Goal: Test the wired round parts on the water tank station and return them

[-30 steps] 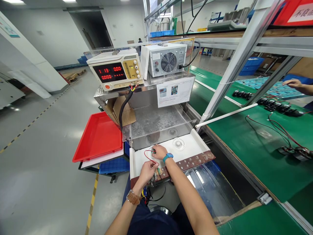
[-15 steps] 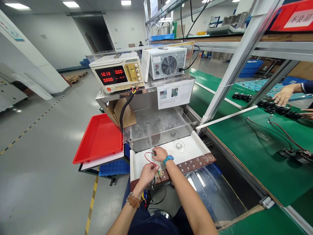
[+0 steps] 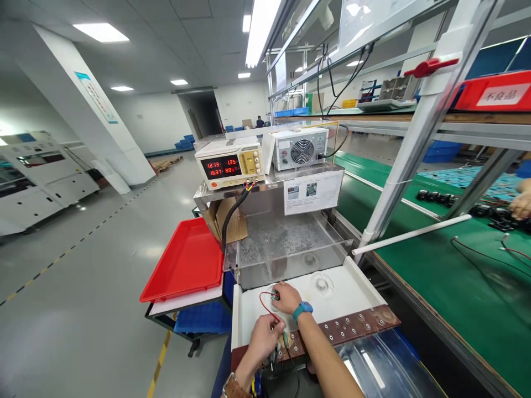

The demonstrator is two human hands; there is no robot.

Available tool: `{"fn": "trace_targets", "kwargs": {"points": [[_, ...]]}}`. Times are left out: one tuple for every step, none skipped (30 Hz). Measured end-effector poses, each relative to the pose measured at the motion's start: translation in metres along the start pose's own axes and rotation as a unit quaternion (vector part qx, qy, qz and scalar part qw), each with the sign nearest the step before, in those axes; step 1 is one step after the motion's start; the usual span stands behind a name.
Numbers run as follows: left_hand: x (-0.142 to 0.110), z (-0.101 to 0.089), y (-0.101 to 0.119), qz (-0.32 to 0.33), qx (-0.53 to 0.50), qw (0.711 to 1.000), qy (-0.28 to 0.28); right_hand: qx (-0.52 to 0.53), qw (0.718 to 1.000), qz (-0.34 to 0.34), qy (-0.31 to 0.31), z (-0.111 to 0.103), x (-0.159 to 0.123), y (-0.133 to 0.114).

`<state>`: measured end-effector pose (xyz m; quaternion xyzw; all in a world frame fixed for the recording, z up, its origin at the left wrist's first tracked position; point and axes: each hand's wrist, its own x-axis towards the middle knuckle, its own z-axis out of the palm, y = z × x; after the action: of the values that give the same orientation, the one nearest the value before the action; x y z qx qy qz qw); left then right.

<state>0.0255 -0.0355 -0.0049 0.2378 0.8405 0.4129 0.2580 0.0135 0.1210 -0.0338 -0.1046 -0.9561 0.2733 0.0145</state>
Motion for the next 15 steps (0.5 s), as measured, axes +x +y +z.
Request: {"fn": "trace_targets", "kwargs": {"points": [[0.000,0.000,0.000,-0.001,-0.001,1.000,0.000,0.000,1.000,0.000,-0.001,0.000,0.000,0.000],[-0.001,0.000,0.001,-0.002,-0.001,1.000,0.001,0.000,1.000,0.000,-0.002,0.000,-0.001,-0.001],[-0.001,0.000,0.001,-0.003,-0.002,1.000,0.002,-0.001,1.000,-0.001,-0.004,-0.001,-0.001,-0.001],[-0.002,0.000,0.002,-0.003,-0.002,1.000,0.003,-0.003,1.000,-0.001,-0.006,-0.002,-0.001,-0.001],[-0.002,0.000,0.002,-0.004,-0.004,1.000,0.005,-0.005,1.000,-0.001,-0.008,-0.003,-0.001,-0.001],[-0.002,0.000,0.003,-0.004,-0.005,1.000,0.006,-0.007,1.000,0.000,-0.010,-0.004,0.000,-0.001],[-0.001,-0.001,0.003,-0.003,-0.005,1.000,0.006,-0.010,1.000,0.001,-0.011,-0.005,0.001,-0.001],[-0.001,-0.001,0.004,-0.001,-0.003,1.000,0.004,-0.012,1.000,0.003,-0.011,-0.006,0.002,-0.002],[0.000,-0.001,0.004,0.002,0.000,1.000,0.002,-0.015,1.000,0.004,-0.010,-0.007,0.002,-0.002],[0.001,-0.002,0.004,0.006,0.001,1.000,0.001,-0.017,1.000,0.003,-0.009,-0.007,0.002,-0.003],[0.002,-0.002,0.004,0.011,-0.002,1.000,0.001,-0.015,1.000,-0.001,-0.005,-0.007,0.001,-0.005],[0.003,-0.002,0.004,0.018,-0.013,1.000,0.001,-0.009,1.000,-0.005,0.006,-0.008,0.000,-0.007],[0.004,-0.002,0.003,0.026,-0.031,0.999,0.004,0.007,1.000,-0.008,0.027,-0.009,-0.001,-0.009],[0.005,-0.002,0.003,0.031,-0.055,0.998,0.005,0.031,0.998,-0.006,0.062,-0.012,-0.002,-0.011],[0.008,-0.001,0.002,0.034,-0.078,0.996,0.013,0.064,0.991,0.003,0.113,-0.018,-0.003,-0.010]]}}
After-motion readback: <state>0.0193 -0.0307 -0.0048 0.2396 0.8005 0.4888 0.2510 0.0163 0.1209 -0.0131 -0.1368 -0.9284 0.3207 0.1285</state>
